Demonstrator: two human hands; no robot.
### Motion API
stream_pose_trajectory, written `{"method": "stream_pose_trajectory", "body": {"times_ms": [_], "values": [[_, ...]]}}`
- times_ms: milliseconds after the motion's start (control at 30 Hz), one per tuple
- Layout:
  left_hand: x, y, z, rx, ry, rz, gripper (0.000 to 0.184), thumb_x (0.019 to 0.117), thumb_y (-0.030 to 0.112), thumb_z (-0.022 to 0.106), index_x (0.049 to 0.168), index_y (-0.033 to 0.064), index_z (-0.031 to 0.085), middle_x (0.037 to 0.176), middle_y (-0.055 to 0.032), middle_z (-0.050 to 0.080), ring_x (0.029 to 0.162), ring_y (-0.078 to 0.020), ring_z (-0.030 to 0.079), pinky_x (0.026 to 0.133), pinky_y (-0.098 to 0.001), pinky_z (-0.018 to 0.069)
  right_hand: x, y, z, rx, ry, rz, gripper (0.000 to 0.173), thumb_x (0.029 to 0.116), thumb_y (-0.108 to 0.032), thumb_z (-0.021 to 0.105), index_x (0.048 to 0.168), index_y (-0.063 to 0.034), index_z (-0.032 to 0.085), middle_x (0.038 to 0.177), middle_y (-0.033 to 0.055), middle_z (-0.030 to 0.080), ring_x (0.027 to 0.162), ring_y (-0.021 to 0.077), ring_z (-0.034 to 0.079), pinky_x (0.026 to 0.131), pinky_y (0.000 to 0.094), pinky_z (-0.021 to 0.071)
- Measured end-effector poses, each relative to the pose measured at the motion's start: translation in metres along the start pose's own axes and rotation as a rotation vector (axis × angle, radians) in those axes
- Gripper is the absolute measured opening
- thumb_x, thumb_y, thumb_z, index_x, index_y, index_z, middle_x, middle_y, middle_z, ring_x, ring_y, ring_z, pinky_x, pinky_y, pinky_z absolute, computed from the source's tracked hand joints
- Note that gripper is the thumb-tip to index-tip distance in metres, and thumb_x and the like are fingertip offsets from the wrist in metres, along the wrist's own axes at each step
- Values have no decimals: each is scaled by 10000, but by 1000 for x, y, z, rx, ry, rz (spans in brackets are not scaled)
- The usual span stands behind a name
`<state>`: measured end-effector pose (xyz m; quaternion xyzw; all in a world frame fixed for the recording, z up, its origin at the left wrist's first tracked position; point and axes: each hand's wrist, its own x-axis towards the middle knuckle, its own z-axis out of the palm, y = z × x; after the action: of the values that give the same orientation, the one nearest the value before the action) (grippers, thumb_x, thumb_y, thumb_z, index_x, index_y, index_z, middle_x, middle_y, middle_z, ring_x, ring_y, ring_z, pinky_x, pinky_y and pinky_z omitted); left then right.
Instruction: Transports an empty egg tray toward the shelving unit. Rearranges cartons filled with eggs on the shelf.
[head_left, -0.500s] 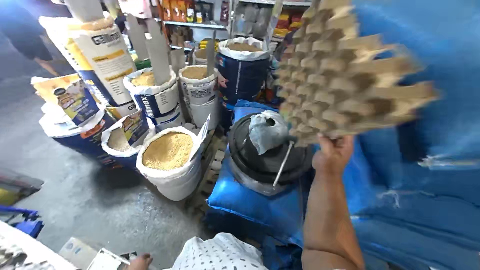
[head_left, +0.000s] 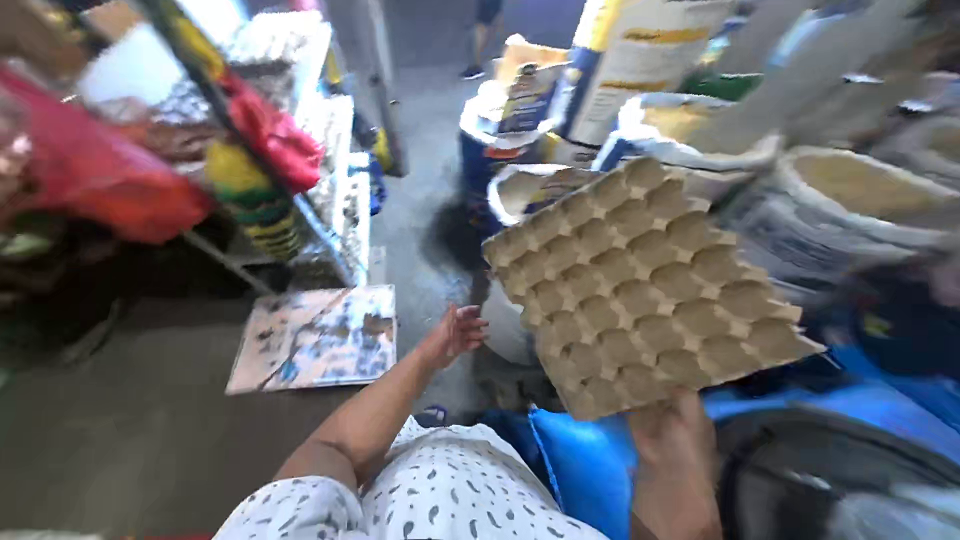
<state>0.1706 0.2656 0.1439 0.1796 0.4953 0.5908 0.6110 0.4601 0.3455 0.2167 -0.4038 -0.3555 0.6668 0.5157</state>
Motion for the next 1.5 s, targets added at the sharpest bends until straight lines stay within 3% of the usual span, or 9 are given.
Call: {"method": "stream_pose_trajectory", "body": {"times_ms": [167, 333, 567, 767, 933, 1033, 1167, 1333, 1500], "values": [[-29, 5, -61, 10, 328, 59, 588, 1129, 428, 190, 1593, 81, 287, 1519, -171, 495, 1295, -286, 582, 1038, -458, 503, 23, 66, 55, -271, -164, 139, 552, 1001, -94, 392, 1535, -37, 261, 1315, 104, 561, 1107, 132, 640, 917, 371, 586], [-26, 9, -112, 169, 556, -12, 498, 1093, 271, 482, 1532, 45, 416, 1525, -199, 483, 1346, -322, 534, 1085, -497, 463, 55, 114, 121, -286, -186, 281, 584, 992, -81, 484, 1542, -51, 291, 1350, 160, 545, 1103, 201, 639, 870, 418, 589], [21, 71, -133, 662, 382, 93, 474, 1007, 264, 636, 1404, 15, 572, 1487, -184, 521, 1336, -273, 540, 1103, -447, 464, 109, 163, 235, -213, -76, 468, 546, 1023, -123, 611, 1498, -47, 352, 1243, 187, 597, 987, 246, 666, 790, 426, 584], [99, 136, -108, 1343, 262, 332, 621, 925, 315, 753, 1454, 53, 561, 1540, -210, 485, 1449, -371, 440, 1216, -577, 303, 171, 175, 298, -166, -156, 436, 690, 1028, -151, 602, 1574, -61, 189, 1422, 183, 515, 1169, 223, 629, 927, 416, 569], [216, 192, -112, 1563, 354, 640, 429, 908, 236, 768, 1312, 112, 696, 1361, -184, 640, 1271, -354, 618, 1103, -607, 453, 274, 178, 350, 3, -169, 325, 664, 1040, -175, 556, 1574, -87, 173, 1336, 125, 555, 1070, 158, 668, 852, 363, 603], [291, 245, -117, 1603, 374, 865, 246, 945, 211, 722, 1176, 140, 763, 1298, -187, 674, 1211, -352, 657, 1060, -550, 513, 344, 170, 382, 135, -215, 244, 686, 1033, -219, 536, 1575, -92, 136, 1296, 94, 568, 1040, 141, 679, 830, 341, 613], [370, 346, -125, 1669, 402, 1051, 164, 982, 175, 654, 1079, 92, 757, 1287, -133, 701, 1187, -311, 676, 1035, -480, 541, 436, 164, 400, -18, -479, 76, 868, 987, -521, 553, 1566, 6, 176, 1456, 133, 516, 1226, 213, 630, 970, 399, 586], [412, 507, -153, 1713, 603, 908, 246, 1006, 199, 613, 1127, 47, 763, 1302, -115, 701, 1197, -282, 676, 1025, -481, 539, 508, 182, 418, -242, -496, 173, 431, 959, -162, 554, 1344, 27, 519, 1217, 119, 642, 1065, 166, 668, 900, 353, 578], [424, 672, -184, 1907, 957, 913, 331, 1006, 206, 631, 1258, -2, 681, 1433, -227, 578, 1238, -449, 612, 1005, -649, 489, 566, 212, 436, -355, -478, 288, 314, 969, -111, 557, 1244, 35, 601, 1166, 155, 667, 1024, 213, 680, 880, 387, 580]]}}
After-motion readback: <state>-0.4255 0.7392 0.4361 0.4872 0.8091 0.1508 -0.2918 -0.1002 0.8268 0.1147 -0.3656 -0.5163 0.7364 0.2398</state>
